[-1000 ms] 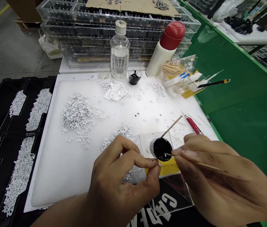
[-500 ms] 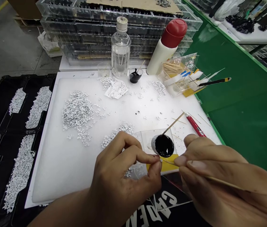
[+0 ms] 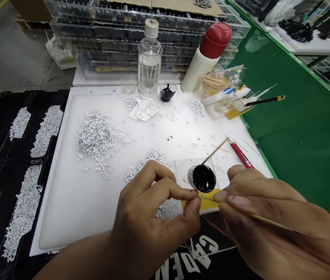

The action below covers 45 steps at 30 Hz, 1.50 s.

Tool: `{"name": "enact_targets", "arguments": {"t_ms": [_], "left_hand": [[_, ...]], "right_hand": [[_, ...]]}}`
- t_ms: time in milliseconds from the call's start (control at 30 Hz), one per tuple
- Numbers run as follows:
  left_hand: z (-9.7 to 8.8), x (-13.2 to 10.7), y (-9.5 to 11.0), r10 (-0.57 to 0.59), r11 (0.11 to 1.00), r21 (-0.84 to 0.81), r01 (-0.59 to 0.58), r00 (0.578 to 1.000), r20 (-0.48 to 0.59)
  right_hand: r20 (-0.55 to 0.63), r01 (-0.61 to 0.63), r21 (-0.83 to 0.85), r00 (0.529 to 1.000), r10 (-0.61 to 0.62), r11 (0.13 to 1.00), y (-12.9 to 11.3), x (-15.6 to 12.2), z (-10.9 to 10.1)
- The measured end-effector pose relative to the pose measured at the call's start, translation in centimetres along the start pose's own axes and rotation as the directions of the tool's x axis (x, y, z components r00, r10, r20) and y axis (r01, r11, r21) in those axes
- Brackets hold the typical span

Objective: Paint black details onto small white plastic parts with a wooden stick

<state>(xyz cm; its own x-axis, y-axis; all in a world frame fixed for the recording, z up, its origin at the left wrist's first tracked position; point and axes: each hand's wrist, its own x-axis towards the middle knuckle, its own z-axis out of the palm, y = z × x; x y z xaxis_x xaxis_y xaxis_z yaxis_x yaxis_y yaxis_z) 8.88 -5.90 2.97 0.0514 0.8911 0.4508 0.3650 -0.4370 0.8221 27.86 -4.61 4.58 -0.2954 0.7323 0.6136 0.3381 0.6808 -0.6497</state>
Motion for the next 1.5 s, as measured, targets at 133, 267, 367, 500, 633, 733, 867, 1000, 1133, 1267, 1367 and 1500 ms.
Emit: {"name": "enact_targets", "arguments": {"t_ms": [133,267,367,500,633,733,867,1000,1133,1267,1367,1500], "left_hand": [[0.0,0.0,-0.1,0.006,1.0,0.006,-0.006,1.0,0.003],[0.0,0.1,-0.2,0.011,1.0,0.001,-0.011,1.0,-0.002],[0.0,0.2,-0.1,0.006,1.0,-0.003,-0.006,1.0,-0.008],[0.1,0.2,-0.1,0.008,1.0,-0.007,-0.008,1.0,-0.011],[0.1,0.2,-0.1,0.005,1.0,-0.004,-0.005,1.0,-0.006],[0.1,0.2,-0.1,0.007,1.0,-0.009,-0.007,1.0,-0.008],[0.1,0.3,-0.1,0.007,1.0,-0.011,-0.007,1.0,-0.007],[0.1,0.3,-0.1,0.003,1.0,-0.008,-0.003,1.0,0.0],[0.2,0.2,0.0,0.0,1.0,-0.015,0.0,1.0,-0.009],[0.1,0.3,-0.1,0.006,1.0,-0.011,-0.006,1.0,-0.005],[0.1,0.3,-0.1,0.007,1.0,-0.007,-0.007,1.0,-0.004],[0.1,0.2,-0.1,0.004,1.0,-0.01,-0.004,1.0,-0.001]], "right_hand": [[-0.017,-0.002,-0.004,1.0,0.001,1.0,-0.2,0.2,0.2],[-0.015,0.029,-0.028,0.999,-0.029,0.999,-0.2,0.3,0.1],[-0.029,-0.017,-0.057,0.999,0.015,0.998,-0.4,-0.4,-0.1],[-0.095,-0.074,-0.05,0.993,0.069,0.996,-0.9,-2.0,0.0],[-0.105,-0.082,-0.048,0.991,0.076,0.995,-1.0,-2.1,-0.1],[-0.084,-0.074,-0.063,0.994,0.069,0.995,-0.7,-1.2,-0.2],[-0.056,-0.007,-0.065,0.998,0.003,0.998,-0.2,-0.4,0.1],[-0.104,-0.012,-0.013,0.995,0.011,1.0,-0.2,0.1,0.2],[-0.047,-0.015,0.023,0.999,0.016,1.0,-0.4,0.1,-0.1],[-0.046,0.0,-0.019,0.999,-0.001,1.0,-0.3,-0.8,0.1],[-0.051,0.004,-0.035,0.999,-0.006,0.999,-0.2,-1.0,0.5],[-0.064,0.006,-0.025,0.998,-0.008,1.0,-0.2,-0.2,0.3]]}}
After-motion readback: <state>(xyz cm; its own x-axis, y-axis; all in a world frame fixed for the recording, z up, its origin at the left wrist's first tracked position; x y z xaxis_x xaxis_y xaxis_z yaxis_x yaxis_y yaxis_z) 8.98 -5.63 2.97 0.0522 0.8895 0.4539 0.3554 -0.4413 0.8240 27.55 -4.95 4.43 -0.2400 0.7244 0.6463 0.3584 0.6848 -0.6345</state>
